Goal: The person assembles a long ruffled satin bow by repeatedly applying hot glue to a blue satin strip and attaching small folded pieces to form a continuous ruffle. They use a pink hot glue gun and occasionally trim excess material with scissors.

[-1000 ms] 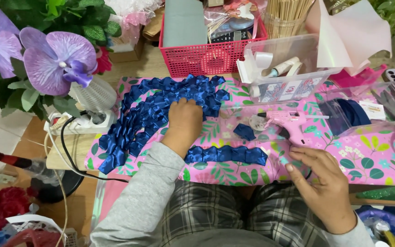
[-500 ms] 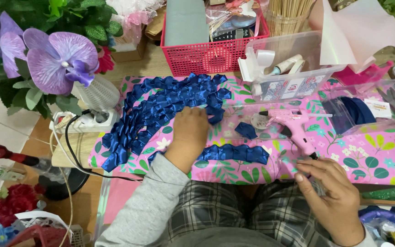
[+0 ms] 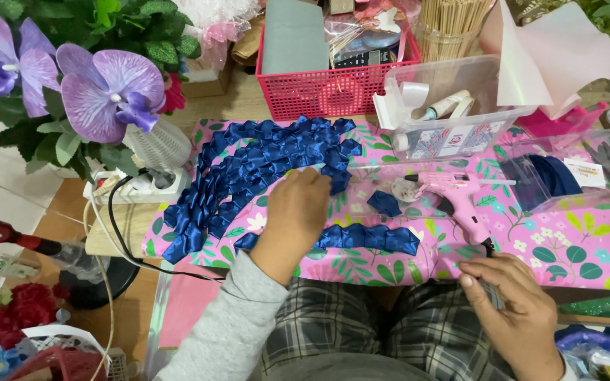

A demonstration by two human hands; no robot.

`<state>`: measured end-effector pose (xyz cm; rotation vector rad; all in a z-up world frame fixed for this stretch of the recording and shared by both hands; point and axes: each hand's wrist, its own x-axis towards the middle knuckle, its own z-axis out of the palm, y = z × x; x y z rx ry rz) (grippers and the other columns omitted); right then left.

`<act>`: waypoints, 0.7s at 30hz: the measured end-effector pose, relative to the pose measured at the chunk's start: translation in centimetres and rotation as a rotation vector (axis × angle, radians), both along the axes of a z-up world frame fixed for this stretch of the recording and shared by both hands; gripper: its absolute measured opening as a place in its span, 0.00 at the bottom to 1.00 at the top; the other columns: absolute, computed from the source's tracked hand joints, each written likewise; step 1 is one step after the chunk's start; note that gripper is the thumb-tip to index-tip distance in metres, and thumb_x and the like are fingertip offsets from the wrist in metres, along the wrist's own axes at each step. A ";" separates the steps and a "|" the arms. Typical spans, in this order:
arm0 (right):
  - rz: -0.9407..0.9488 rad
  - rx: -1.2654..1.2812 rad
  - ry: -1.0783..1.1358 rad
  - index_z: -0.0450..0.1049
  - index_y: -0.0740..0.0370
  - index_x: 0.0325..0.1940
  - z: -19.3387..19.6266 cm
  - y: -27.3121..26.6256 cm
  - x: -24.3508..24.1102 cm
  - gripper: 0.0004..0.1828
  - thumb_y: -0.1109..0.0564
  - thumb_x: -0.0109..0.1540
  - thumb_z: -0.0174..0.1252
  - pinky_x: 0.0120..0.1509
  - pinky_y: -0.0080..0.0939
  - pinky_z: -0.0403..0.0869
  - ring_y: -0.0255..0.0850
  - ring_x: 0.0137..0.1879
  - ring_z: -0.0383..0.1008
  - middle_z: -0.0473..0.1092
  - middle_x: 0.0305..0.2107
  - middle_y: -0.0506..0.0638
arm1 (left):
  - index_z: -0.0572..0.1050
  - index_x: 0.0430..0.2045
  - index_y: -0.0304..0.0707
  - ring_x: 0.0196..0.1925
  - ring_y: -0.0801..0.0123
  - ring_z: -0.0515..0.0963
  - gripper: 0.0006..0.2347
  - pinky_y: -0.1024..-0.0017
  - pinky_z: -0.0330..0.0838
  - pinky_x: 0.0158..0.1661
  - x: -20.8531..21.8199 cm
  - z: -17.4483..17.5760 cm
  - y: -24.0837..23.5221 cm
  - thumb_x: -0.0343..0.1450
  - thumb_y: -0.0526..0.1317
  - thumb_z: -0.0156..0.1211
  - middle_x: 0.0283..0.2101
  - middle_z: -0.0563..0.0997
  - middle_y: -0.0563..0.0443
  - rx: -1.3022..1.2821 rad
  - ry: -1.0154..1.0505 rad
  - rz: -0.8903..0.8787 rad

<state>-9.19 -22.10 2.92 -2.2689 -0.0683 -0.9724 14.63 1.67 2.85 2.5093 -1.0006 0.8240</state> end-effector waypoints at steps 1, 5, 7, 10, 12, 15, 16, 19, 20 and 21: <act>0.004 -0.003 0.001 0.80 0.66 0.40 -0.1 0.1 -0.1 0.05 0.62 0.62 0.62 0.60 0.45 0.75 0.44 0.45 0.77 0.78 0.38 0.53 | 0.68 0.15 0.39 0.25 0.47 0.70 0.07 0.53 0.60 0.18 -1.0 0.3 -0.7 0.56 0.26 0.58 0.24 0.70 0.47 -0.003 0.001 0.004; -0.001 0.003 0.019 0.80 0.65 0.40 -0.4 0.5 -0.2 0.04 0.62 0.61 0.63 0.61 0.45 0.75 0.43 0.45 0.78 0.78 0.37 0.52 | 0.77 0.38 0.36 0.33 0.52 0.74 0.09 0.58 0.68 0.28 -3.7 -0.2 -3.2 0.66 0.33 0.65 0.33 0.76 0.48 -0.068 0.029 -0.206; -0.001 -0.009 0.026 0.80 0.65 0.40 -0.5 0.3 -0.4 0.05 0.62 0.61 0.63 0.60 0.45 0.75 0.43 0.45 0.78 0.78 0.37 0.52 | 0.78 0.46 0.34 0.37 0.52 0.77 0.15 0.59 0.74 0.33 -4.4 -0.2 -3.6 0.68 0.39 0.71 0.38 0.78 0.48 -0.063 0.081 -0.266; -0.007 -0.018 0.002 0.80 0.65 0.40 -0.6 0.0 -0.9 0.04 0.64 0.61 0.63 0.61 0.45 0.74 0.43 0.43 0.75 0.78 0.38 0.51 | 0.76 0.48 0.34 0.37 0.52 0.76 0.14 0.60 0.72 0.34 -4.7 0.4 -2.9 0.71 0.41 0.66 0.39 0.77 0.47 -0.107 0.075 -0.278; -0.046 0.003 0.011 0.80 0.68 0.40 -0.1 0.0 -1.1 0.04 0.65 0.62 0.63 0.62 0.47 0.75 0.44 0.44 0.78 0.78 0.38 0.55 | 0.78 0.48 0.36 0.38 0.53 0.77 0.12 0.60 0.71 0.33 -3.9 -0.2 -1.9 0.71 0.36 0.64 0.42 0.80 0.48 -0.146 0.021 -0.213; -0.054 -0.002 0.028 0.79 0.69 0.40 -0.9 -0.6 -1.3 0.03 0.66 0.63 0.62 0.63 0.49 0.75 0.46 0.45 0.78 0.78 0.38 0.55 | 0.80 0.50 0.34 0.39 0.50 0.78 0.14 0.56 0.74 0.37 -1.8 -1.5 0.0 0.70 0.33 0.62 0.40 0.81 0.47 -0.055 -0.007 -0.020; -0.048 -0.002 0.024 0.79 0.69 0.40 -1.1 -0.6 -1.1 0.03 0.66 0.63 0.62 0.63 0.49 0.75 0.46 0.45 0.78 0.78 0.38 0.55 | 0.80 0.50 0.34 0.39 0.50 0.78 0.14 0.56 0.74 0.37 -1.4 -1.6 0.5 0.70 0.33 0.62 0.40 0.81 0.47 -0.055 -0.011 -0.013; -0.017 0.012 0.002 0.80 0.68 0.39 -1.6 -0.5 -0.7 0.03 0.65 0.63 0.63 0.63 0.46 0.75 0.44 0.44 0.77 0.78 0.37 0.52 | 0.81 0.47 0.39 0.36 0.51 0.76 0.12 0.56 0.71 0.29 -0.3 -2.3 1.5 0.73 0.36 0.54 0.37 0.81 0.48 0.012 0.123 0.046; -0.024 -0.005 0.000 0.80 0.66 0.39 -1.8 -0.5 -0.6 0.02 0.64 0.63 0.63 0.65 0.47 0.74 0.42 0.43 0.76 0.78 0.37 0.50 | 0.82 0.43 0.40 0.35 0.49 0.75 0.11 0.54 0.70 0.28 0.2 -3.1 1.6 0.71 0.37 0.56 0.35 0.79 0.48 0.050 0.157 0.049; -0.031 -0.022 -0.002 0.80 0.64 0.40 -2.1 -0.5 -0.5 0.02 0.63 0.63 0.63 0.68 0.47 0.74 0.39 0.43 0.75 0.78 0.37 0.48 | 0.82 0.40 0.40 0.35 0.47 0.74 0.10 0.52 0.69 0.27 0.6 -3.8 1.7 0.68 0.38 0.58 0.33 0.78 0.47 0.088 0.192 0.051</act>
